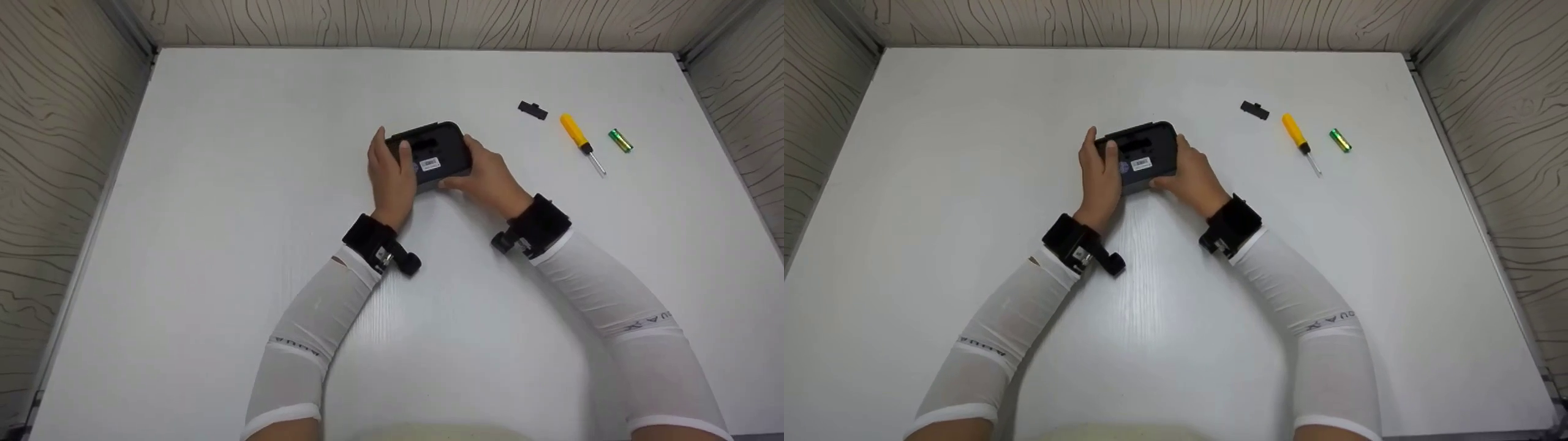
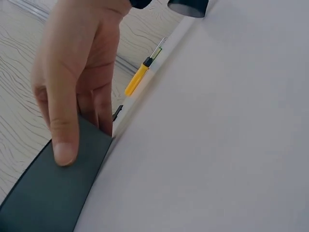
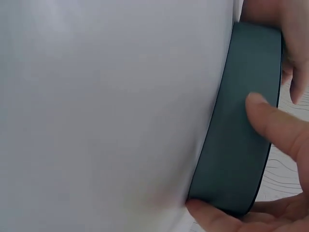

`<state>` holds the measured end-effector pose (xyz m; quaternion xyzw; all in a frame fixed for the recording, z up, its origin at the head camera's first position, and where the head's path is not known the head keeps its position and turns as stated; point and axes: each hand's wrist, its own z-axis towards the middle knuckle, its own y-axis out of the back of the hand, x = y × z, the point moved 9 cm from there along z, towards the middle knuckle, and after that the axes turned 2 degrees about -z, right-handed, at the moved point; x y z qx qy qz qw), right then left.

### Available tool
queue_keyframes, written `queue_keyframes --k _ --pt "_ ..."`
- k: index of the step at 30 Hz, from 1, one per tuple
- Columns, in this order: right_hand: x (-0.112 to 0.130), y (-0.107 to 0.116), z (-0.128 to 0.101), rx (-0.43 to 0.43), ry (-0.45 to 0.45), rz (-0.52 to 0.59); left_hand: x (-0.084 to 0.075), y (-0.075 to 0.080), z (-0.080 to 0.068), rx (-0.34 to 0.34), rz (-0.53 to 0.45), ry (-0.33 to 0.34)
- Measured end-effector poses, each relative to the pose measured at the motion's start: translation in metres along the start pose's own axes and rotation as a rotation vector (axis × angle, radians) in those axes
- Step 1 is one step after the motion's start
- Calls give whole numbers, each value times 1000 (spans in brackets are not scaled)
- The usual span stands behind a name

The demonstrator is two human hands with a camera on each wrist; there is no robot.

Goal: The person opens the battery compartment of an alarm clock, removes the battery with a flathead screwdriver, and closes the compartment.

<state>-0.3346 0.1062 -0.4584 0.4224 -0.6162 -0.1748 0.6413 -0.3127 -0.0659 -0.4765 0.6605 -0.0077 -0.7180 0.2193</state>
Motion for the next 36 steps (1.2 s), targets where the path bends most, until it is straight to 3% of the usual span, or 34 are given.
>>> queue_keyframes --k 5,15,26,36 --pt "2 0 0 -13 -12 -6 2 0 -4 -16 -44 44" --pt "2 2 -7 -64 -16 -37 7 -1 4 46 -89 40" --pt "6 -2 -15 -23 -14 -12 14 9 7 63 -180 59" --pt "-2 1 -15 2 -40 -20 14 7 9 66 -146 55"
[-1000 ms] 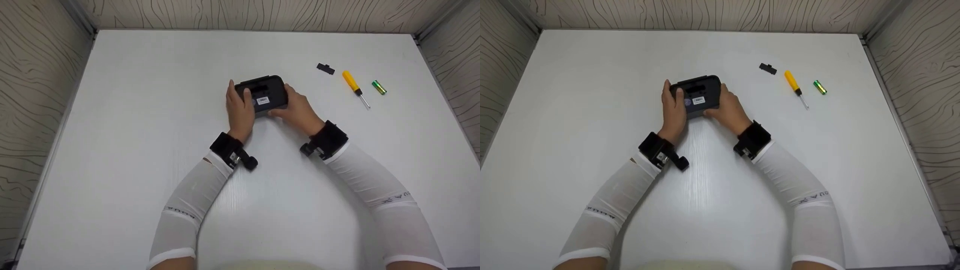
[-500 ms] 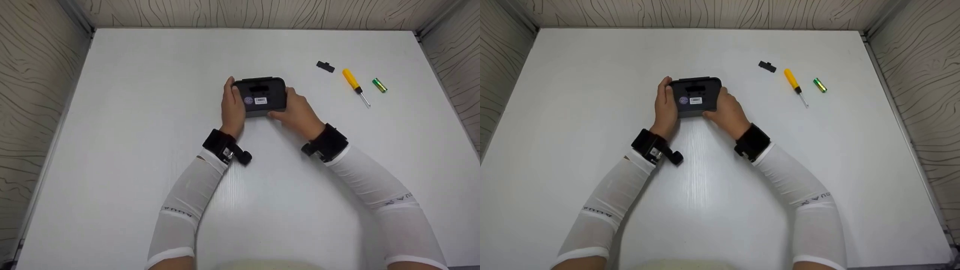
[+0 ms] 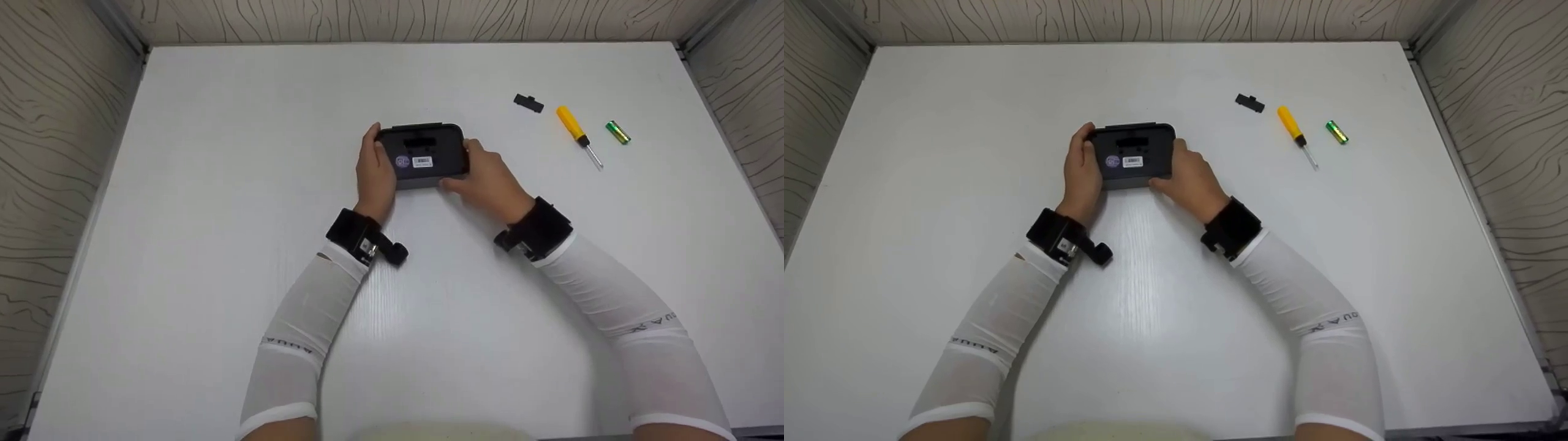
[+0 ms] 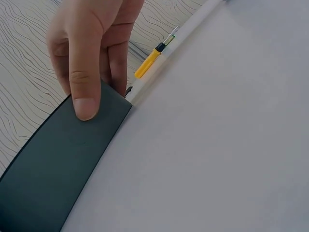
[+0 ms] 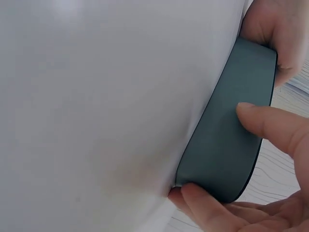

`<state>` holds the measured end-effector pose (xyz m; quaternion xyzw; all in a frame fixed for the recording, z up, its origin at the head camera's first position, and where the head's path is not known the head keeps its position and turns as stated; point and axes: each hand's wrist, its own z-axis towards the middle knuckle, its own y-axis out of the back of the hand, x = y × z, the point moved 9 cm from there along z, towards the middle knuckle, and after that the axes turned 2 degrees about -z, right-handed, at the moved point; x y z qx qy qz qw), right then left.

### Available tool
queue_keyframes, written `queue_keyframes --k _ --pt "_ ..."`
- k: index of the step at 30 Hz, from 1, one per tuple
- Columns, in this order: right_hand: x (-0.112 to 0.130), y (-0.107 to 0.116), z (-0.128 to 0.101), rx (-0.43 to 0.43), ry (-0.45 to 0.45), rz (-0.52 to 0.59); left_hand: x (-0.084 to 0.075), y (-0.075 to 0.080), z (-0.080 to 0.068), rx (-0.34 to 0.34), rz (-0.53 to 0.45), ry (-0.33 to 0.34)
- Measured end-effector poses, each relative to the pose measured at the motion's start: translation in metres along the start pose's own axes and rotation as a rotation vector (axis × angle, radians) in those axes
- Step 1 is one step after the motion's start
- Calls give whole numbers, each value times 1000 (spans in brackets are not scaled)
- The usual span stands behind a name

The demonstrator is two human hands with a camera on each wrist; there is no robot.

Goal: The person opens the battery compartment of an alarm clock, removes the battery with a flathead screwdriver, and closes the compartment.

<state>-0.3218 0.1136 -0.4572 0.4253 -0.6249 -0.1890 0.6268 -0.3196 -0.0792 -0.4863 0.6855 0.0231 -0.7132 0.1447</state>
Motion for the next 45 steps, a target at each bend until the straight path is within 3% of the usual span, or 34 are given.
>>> queue_keyframes --k 5,12,21,25,34,40,45 --pt "-7 3 4 66 10 -25 -1 1 1 -5 -1 -7" --pt "-18 13 7 160 98 2 2 2 0 -7 6 -1" --pt "-25 43 26 64 266 -33 2 -1 0 -3 29 -7" --pt "-39 59 43 3 226 -103 4 -3 -1 -2 39 4" --pt "-70 97 71 -89 42 -172 2 -7 -6 2 35 15" --pt "-86 113 81 -188 2 -210 0 -6 -7 5 39 10" --pt "-95 120 85 -214 -32 -265 1 -6 -8 10 35 4"
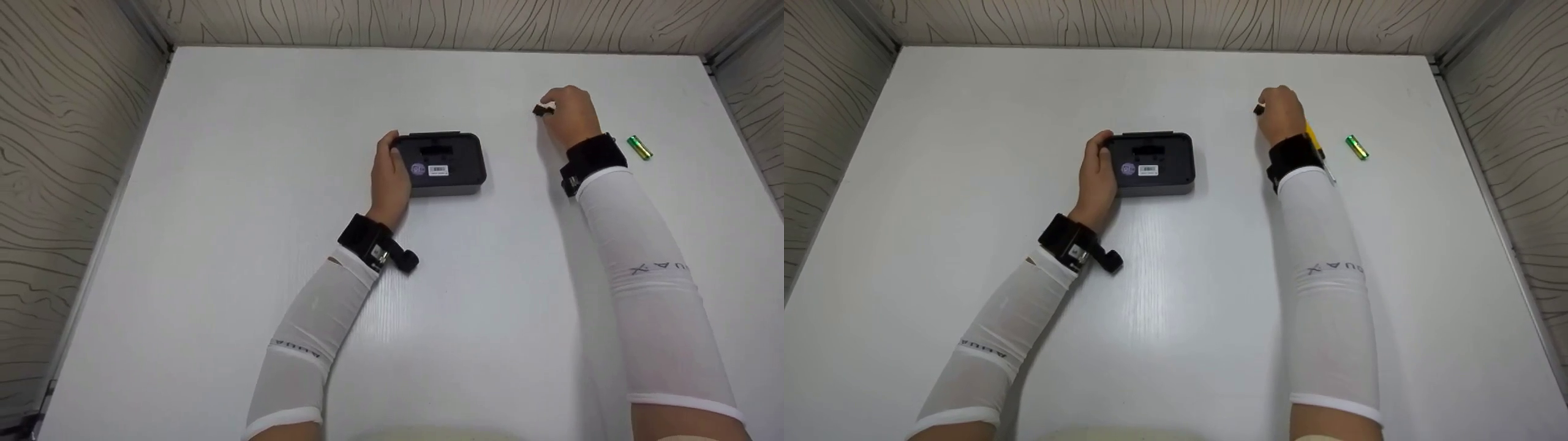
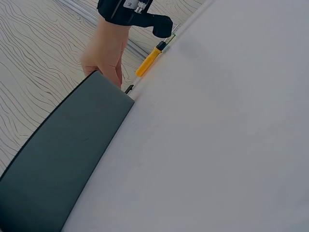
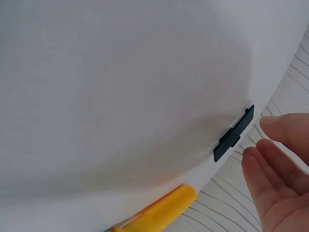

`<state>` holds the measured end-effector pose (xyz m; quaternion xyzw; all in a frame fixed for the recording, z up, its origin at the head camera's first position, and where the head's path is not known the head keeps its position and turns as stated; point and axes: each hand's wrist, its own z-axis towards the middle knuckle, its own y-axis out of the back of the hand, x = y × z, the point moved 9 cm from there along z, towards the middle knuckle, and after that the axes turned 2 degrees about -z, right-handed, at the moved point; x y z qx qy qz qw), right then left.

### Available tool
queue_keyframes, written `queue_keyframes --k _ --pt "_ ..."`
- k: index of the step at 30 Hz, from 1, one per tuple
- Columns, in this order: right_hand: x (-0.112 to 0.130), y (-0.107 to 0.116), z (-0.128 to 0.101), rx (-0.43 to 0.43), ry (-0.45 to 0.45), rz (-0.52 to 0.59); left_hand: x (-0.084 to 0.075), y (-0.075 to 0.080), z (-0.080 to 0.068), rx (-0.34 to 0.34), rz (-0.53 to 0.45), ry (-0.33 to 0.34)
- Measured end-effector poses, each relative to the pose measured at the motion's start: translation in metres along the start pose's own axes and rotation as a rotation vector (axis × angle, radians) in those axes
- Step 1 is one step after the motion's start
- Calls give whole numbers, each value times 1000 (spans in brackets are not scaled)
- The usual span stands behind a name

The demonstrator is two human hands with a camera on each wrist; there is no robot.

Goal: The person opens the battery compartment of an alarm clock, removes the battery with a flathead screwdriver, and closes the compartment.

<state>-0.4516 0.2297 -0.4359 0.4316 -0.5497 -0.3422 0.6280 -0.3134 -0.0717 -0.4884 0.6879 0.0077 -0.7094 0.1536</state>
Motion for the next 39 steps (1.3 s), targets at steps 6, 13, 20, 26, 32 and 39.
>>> queue_keyframes --k 6,13,20,26,32,39 --pt "-9 -3 0 36 -57 -39 -1 1 -2 9 8 -37" --pt "-7 -13 0 71 -43 -82 -2 2 -3 8 7 -33" --pt "-2 -12 -3 65 -11 -95 -1 0 -6 11 4 -21" --pt "0 -8 -4 45 -12 -76 -3 1 -7 5 -8 -24" --pt "0 -7 -5 20 -14 -55 -4 2 -6 10 -7 -21" --pt "4 -5 -4 12 -12 -41 -1 3 -4 12 -5 -24"
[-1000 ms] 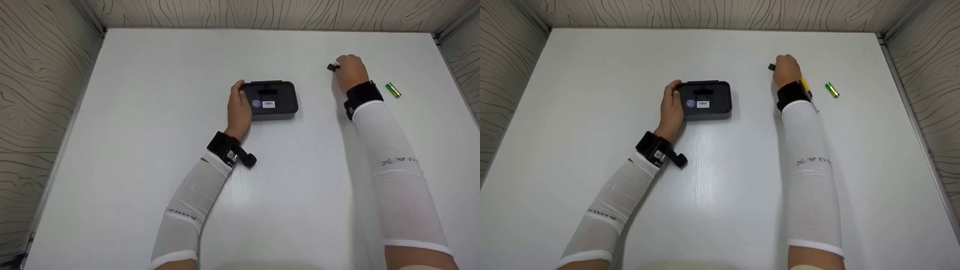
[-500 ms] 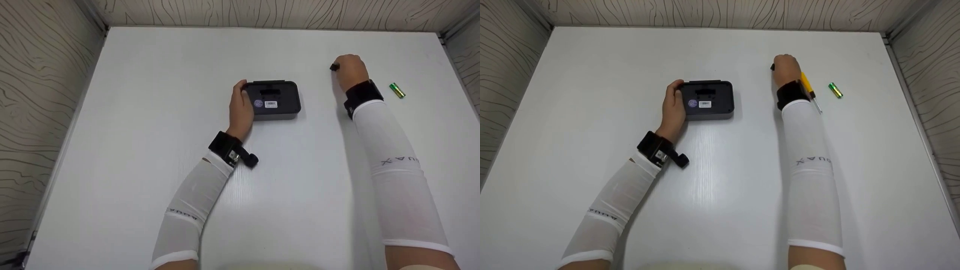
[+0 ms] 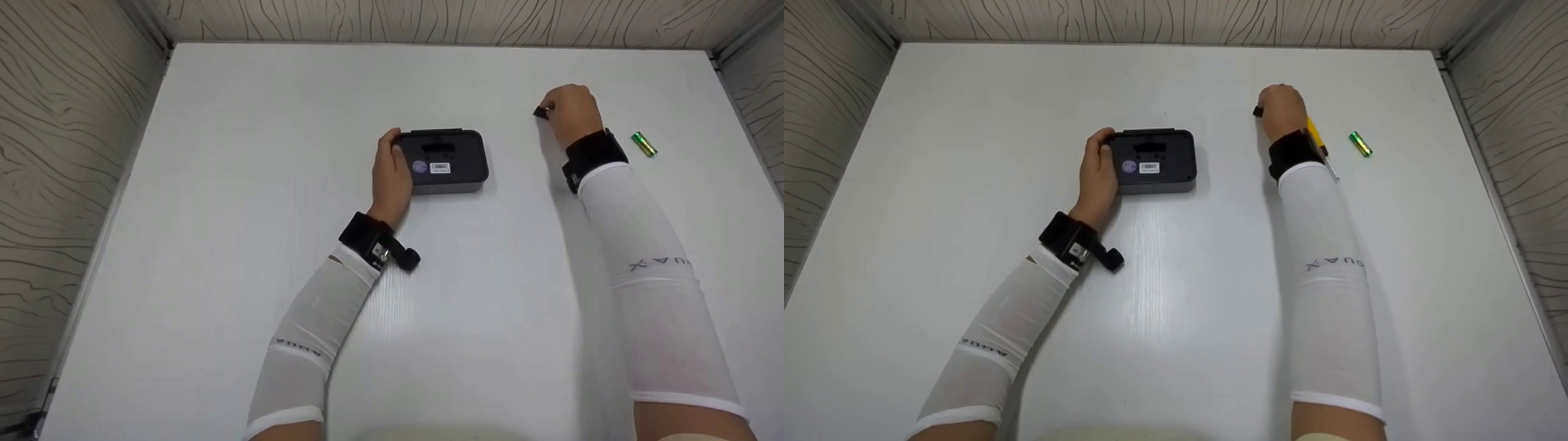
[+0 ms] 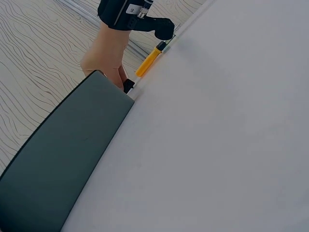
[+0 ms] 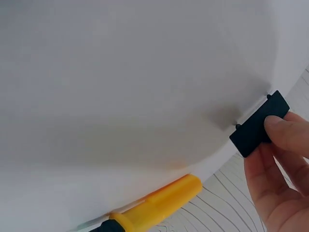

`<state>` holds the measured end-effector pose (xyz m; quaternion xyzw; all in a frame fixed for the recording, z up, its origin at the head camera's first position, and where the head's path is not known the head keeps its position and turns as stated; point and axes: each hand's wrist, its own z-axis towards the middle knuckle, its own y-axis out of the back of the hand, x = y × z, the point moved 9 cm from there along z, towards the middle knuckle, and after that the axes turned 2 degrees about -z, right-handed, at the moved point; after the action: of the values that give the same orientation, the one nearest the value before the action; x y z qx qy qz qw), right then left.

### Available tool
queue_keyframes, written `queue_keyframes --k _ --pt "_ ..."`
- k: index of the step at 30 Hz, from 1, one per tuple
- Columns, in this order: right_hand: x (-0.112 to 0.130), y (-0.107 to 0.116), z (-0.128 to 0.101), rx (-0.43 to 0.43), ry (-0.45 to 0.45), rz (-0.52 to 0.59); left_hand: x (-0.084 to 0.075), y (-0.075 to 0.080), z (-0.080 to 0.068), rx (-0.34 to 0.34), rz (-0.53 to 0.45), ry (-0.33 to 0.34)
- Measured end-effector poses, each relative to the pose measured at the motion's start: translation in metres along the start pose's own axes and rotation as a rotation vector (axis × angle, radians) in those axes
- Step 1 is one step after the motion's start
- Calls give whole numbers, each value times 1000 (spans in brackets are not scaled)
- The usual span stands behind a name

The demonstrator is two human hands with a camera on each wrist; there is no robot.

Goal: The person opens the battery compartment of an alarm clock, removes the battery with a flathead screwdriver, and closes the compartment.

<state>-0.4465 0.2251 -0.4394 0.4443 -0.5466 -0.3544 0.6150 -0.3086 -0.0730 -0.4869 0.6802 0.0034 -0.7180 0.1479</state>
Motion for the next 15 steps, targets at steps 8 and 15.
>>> queue_keyframes --k 8,15 --pt "0 3 -4 -29 -3 29 -2 -2 1 -5 4 5" --pt "1 4 -7 -26 12 57 -2 -5 2 -1 2 9"
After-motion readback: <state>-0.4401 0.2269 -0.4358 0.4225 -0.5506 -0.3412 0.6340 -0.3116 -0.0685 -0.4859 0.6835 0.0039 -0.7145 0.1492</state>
